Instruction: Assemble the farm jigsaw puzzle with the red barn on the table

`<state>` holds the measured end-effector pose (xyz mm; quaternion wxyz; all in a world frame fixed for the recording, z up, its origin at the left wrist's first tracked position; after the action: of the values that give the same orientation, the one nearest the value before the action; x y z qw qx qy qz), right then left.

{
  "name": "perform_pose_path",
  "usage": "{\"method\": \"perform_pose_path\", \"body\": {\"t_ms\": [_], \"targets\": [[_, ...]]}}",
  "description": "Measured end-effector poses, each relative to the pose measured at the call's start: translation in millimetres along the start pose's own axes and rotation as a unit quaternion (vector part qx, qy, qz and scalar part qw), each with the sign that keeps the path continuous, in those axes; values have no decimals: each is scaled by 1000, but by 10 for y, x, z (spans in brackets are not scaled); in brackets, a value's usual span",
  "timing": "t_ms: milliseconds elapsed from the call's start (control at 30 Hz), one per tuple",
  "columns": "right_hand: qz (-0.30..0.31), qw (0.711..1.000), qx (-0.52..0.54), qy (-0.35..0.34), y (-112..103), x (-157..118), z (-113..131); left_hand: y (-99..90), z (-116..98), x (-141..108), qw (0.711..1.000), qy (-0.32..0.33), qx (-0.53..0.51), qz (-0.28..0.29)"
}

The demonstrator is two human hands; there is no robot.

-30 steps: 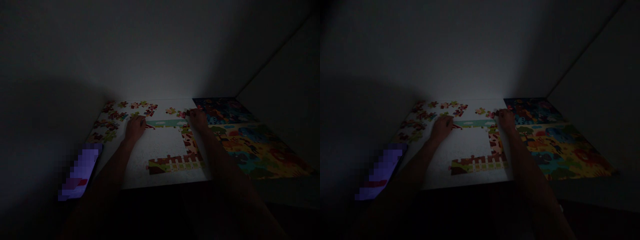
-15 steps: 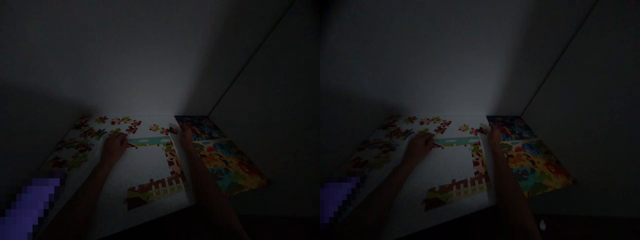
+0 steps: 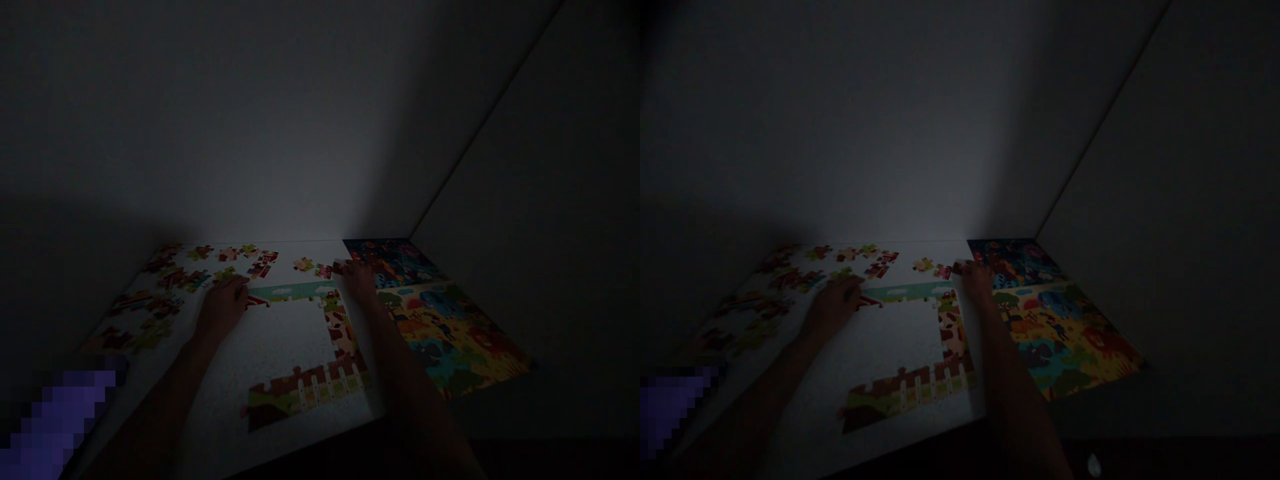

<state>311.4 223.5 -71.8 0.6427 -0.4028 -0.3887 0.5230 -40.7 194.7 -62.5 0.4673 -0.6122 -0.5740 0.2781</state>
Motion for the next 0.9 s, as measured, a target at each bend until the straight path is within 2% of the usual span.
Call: {"method": "perform_pose_path", "body": {"t_ms": [267, 467, 567, 900], "targets": [[28, 999, -11, 11, 19, -37, 58, 13, -5, 1, 1000, 2, -29, 7], [52, 997, 22, -52, 68, -65, 284, 11, -21, -3, 999, 4, -30, 12], [64, 996, 16, -61, 114, -101, 359, 13, -26, -7, 999, 7, -32, 13], [66, 996, 34, -50, 110, -109, 350, 4, -38, -11, 999, 22, -40, 6]]}}
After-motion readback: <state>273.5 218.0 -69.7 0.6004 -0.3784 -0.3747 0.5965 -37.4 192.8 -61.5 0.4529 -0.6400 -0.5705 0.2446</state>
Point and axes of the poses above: each hand's wrist, its own x-axis towards the middle knuckle, its own y-axis out of the palm, z = x × y, the point moved 5 cm from there along x, towards the middle knuckle, and after that the axes turned 13 degrees about z, right-handed, at the moved point
